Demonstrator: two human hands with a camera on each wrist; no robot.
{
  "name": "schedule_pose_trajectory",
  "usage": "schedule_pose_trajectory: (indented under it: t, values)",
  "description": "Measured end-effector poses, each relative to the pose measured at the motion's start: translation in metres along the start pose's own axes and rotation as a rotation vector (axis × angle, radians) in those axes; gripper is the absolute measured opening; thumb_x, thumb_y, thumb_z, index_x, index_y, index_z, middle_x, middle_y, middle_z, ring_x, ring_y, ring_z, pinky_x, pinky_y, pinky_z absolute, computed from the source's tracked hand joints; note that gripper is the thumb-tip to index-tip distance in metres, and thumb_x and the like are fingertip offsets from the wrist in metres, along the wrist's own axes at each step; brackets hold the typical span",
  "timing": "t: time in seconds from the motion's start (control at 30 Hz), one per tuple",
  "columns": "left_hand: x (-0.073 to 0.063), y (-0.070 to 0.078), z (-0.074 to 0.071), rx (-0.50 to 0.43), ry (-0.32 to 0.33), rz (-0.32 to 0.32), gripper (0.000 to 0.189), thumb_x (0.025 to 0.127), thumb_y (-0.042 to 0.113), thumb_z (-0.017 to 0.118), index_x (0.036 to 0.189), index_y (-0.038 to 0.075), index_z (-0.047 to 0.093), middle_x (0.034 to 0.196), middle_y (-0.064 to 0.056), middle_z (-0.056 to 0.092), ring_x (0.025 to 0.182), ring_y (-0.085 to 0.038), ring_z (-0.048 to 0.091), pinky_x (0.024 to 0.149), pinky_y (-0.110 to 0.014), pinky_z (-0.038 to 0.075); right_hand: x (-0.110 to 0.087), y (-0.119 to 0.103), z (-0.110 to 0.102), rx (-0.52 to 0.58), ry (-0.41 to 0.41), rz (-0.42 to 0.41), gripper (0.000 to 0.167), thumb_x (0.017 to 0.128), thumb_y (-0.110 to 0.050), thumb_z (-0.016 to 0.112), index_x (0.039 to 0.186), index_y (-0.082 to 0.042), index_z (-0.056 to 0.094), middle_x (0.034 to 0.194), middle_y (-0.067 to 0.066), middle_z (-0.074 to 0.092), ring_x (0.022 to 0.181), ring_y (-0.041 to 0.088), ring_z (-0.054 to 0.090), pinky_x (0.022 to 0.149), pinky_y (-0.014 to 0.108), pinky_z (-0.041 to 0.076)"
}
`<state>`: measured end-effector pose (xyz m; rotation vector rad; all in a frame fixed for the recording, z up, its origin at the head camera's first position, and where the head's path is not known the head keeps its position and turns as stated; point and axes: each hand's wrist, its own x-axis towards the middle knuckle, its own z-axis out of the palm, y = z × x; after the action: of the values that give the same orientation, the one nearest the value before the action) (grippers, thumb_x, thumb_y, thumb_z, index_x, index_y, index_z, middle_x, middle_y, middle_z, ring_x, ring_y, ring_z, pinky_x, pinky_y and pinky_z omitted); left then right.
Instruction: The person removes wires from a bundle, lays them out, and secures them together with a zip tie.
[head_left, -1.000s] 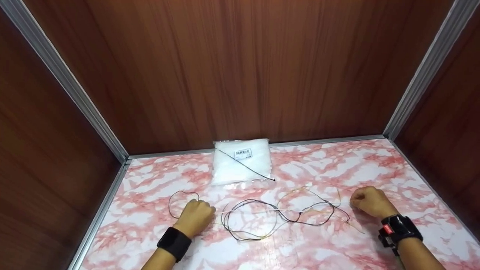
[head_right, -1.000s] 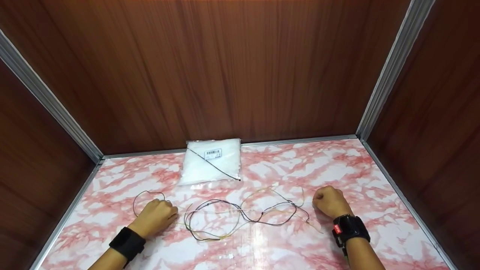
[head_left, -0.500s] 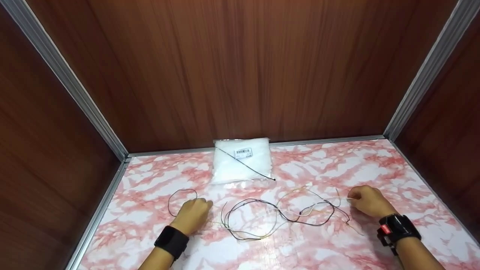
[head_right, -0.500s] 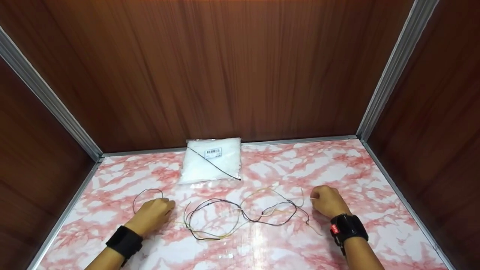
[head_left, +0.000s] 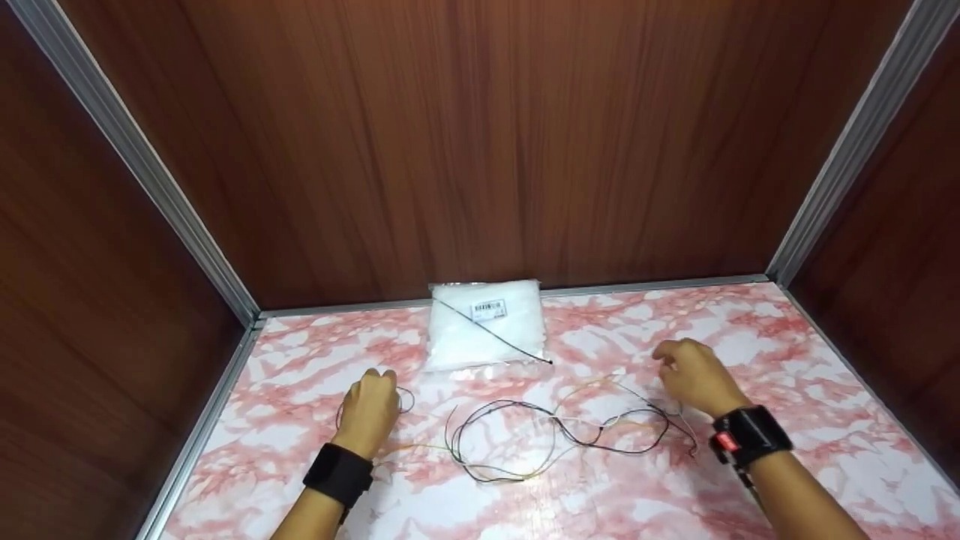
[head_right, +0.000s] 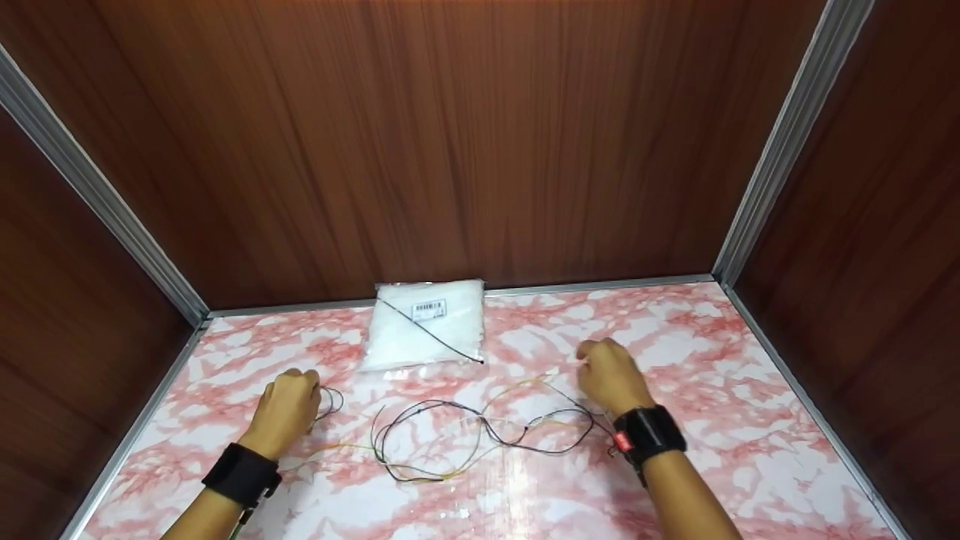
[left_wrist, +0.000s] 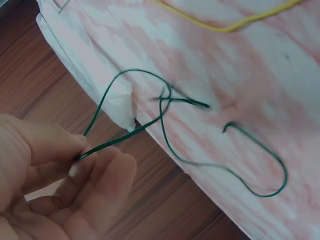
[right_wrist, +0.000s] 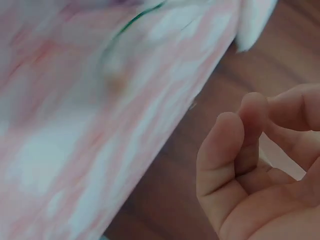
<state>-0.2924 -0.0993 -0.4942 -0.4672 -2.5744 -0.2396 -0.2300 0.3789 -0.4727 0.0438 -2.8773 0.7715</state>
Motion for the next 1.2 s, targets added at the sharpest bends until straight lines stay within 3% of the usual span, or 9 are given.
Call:
schedule_pose_trajectory:
  t: [0.23,0.47,0.6,0.8,0.93,1.03,1.2]
  values:
    - [0.01,0.01,-0.008,0.029,0.203,0.137,0.004,0.082,-0.003,0.066,0.081,-0.002,0.062,0.076,-0.012,0.057,0.056,-0.029,0.065,0.047,-0.036,0.055,0.017,-0.072,0.038,0.071,-0.014,-0.155,0.025,0.081,-0.002,0.062,0.103,-0.007,0.074,0.102,0.011,0.071,0.097,0.026,0.065,0.086,0.044,0.056]
    - [0.021,0.036,-0.019,0.008,0.318,0.289,0.01,0.081,-0.005,0.064,0.079,0.004,0.061,0.076,-0.005,0.056,0.058,-0.021,0.058,0.048,-0.032,0.054,0.031,-0.149,0.071,0.181,-0.099,-0.309,0.021,0.09,-0.016,0.066,0.11,-0.017,0.071,0.096,0.0,0.073,0.078,0.008,0.065,0.072,0.025,0.056]
    - [0.027,0.051,-0.02,-0.005,0.354,0.393,0.015,0.08,-0.005,0.063,0.075,0.007,0.056,0.073,-0.002,0.051,0.056,-0.017,0.052,0.047,-0.029,0.051,0.038,-0.179,0.086,0.228,-0.117,-0.382,0.03,0.092,-0.022,0.067,0.121,-0.017,0.066,0.086,-0.002,0.071,0.062,0.004,0.057,0.062,0.022,0.05]
    - [0.03,0.064,-0.016,-0.001,0.371,0.493,0.011,0.08,-0.001,0.065,0.08,0.009,0.06,0.073,0.0,0.05,0.054,-0.013,0.048,0.041,-0.024,0.045,0.043,-0.199,0.097,0.266,-0.106,-0.39,0.032,0.092,-0.022,0.067,0.123,-0.02,0.065,0.078,-0.004,0.068,0.056,0.003,0.051,0.054,0.021,0.045]
    - [0.029,0.068,-0.019,-0.003,0.367,0.511,0.013,0.078,-0.001,0.068,0.083,0.01,0.062,0.075,0.001,0.051,0.055,-0.013,0.049,0.04,-0.024,0.044,0.046,-0.201,0.1,0.272,-0.076,-0.406,0.015,0.092,-0.02,0.066,0.106,-0.019,0.072,0.079,-0.006,0.068,0.064,0.006,0.056,0.058,0.021,0.046]
    - [0.029,0.067,-0.021,-0.002,0.343,0.525,0.013,0.08,-0.001,0.067,0.087,0.01,0.063,0.078,0.0,0.053,0.055,-0.013,0.051,0.041,-0.024,0.045,0.047,-0.198,0.101,0.238,-0.028,-0.423,0.008,0.091,-0.019,0.067,0.095,-0.017,0.074,0.081,-0.007,0.065,0.072,0.006,0.056,0.065,0.022,0.046]
    - [0.028,0.057,-0.021,0.011,0.296,0.536,0.011,0.085,-0.001,0.061,0.089,0.008,0.063,0.08,-0.001,0.053,0.056,-0.013,0.052,0.042,-0.024,0.047,0.05,-0.189,0.096,0.171,0.042,-0.45,0.007,0.091,-0.017,0.068,0.092,-0.016,0.075,0.083,-0.004,0.058,0.076,0.008,0.055,0.071,0.026,0.049]
